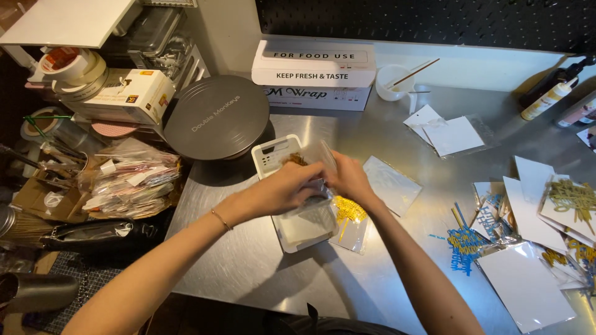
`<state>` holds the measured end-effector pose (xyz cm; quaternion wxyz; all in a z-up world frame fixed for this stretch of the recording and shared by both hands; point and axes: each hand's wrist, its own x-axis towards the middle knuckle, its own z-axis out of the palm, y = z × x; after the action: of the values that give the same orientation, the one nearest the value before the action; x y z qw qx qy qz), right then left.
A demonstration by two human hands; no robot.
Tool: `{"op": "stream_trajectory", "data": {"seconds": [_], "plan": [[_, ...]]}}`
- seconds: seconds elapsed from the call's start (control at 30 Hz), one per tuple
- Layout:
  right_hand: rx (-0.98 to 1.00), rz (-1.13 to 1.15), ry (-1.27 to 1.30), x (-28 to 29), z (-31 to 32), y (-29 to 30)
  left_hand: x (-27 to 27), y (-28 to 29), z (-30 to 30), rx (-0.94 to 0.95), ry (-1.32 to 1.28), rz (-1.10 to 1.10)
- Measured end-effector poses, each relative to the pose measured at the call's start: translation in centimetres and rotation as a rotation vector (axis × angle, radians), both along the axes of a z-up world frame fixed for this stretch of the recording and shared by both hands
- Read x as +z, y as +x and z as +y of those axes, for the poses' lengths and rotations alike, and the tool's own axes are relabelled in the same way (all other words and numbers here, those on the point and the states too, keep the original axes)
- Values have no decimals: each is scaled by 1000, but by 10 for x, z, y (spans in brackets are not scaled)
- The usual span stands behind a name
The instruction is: The person sorts through various decorative cake toppers by hand, inserts them into individual plastic sleeves, and places the sleeved toppers into a white plastic basket on a stainless steel table.
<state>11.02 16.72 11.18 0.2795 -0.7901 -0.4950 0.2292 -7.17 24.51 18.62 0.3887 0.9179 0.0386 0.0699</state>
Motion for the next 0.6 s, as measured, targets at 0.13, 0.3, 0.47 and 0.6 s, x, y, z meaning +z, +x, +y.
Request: {"op": "stream_trajectory", "data": {"seconds": [0.13,0.3,0.47,0.6], "plan": [[219,-85,-92,58,15,11,-40,-4,-42,148,91,-134],[245,27,-74,55,32,27,-55,-9,-90,363,610,84],[268,18,-104,32,41,34,-77,1,-93,384,663,169],[336,-18,-125,26,43,25,-115,14,-90,292,478,220]]}}
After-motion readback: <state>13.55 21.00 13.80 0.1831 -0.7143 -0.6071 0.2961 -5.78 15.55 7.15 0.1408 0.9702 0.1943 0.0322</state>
